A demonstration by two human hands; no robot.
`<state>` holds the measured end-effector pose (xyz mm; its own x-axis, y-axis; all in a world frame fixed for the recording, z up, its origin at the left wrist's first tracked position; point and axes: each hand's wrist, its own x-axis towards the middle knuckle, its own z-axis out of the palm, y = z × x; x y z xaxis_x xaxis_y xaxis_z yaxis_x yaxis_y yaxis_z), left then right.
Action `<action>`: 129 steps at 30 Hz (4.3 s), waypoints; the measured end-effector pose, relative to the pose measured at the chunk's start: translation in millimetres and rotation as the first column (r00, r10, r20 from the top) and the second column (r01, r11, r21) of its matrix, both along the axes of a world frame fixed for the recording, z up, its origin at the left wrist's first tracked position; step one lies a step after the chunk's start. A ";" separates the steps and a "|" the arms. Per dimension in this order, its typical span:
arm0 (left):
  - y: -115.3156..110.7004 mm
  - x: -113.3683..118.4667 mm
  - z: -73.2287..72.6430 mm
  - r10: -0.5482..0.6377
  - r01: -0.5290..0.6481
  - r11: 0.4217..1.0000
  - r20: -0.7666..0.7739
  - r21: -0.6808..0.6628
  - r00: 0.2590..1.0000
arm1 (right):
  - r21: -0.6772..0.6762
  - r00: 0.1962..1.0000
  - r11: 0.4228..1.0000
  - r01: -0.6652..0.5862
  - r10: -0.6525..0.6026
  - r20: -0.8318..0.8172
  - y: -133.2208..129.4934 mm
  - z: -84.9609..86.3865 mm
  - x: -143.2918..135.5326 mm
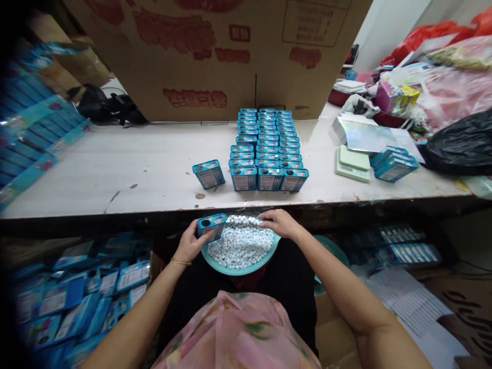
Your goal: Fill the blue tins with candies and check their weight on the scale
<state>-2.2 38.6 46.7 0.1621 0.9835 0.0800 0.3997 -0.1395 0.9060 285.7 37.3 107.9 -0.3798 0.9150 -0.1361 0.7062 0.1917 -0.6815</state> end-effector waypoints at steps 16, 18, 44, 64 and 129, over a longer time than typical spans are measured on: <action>-5.3 21.7 -6.1 -0.100 0.115 0.987 -0.130 0.115 0.986 | 0.011 0.708 0.964 -0.264 0.186 0.681 -4.4 98.9 -73.7; -5.1 18.9 -3.1 -0.081 0.089 0.993 -0.093 0.083 0.992 | 0.032 0.721 0.966 -0.256 0.169 0.672 -7.4 98.2 -62.4; -11.9 -3.8 -16.3 0.319 -0.090 0.900 0.506 -0.426 0.801 | -0.043 0.992 0.992 0.117 -0.118 -0.036 -17.1 -71.0 -9.1; -10.0 24.8 -4.0 -0.057 0.060 0.997 -0.063 0.049 0.996 | 0.083 0.717 0.958 -0.274 0.146 0.682 -7.7 90.8 -78.5; -23.4 0.8 9.1 -0.077 0.074 0.976 0.011 0.203 0.997 | 0.048 0.929 0.998 0.029 -0.044 0.367 -39.3 40.0 8.4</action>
<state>-1.4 15.2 55.8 0.2319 0.9316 0.2799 0.3646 -0.3500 0.8629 294.0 -2.0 147.9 -0.2764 0.9351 -0.2217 0.9127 0.1832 -0.3652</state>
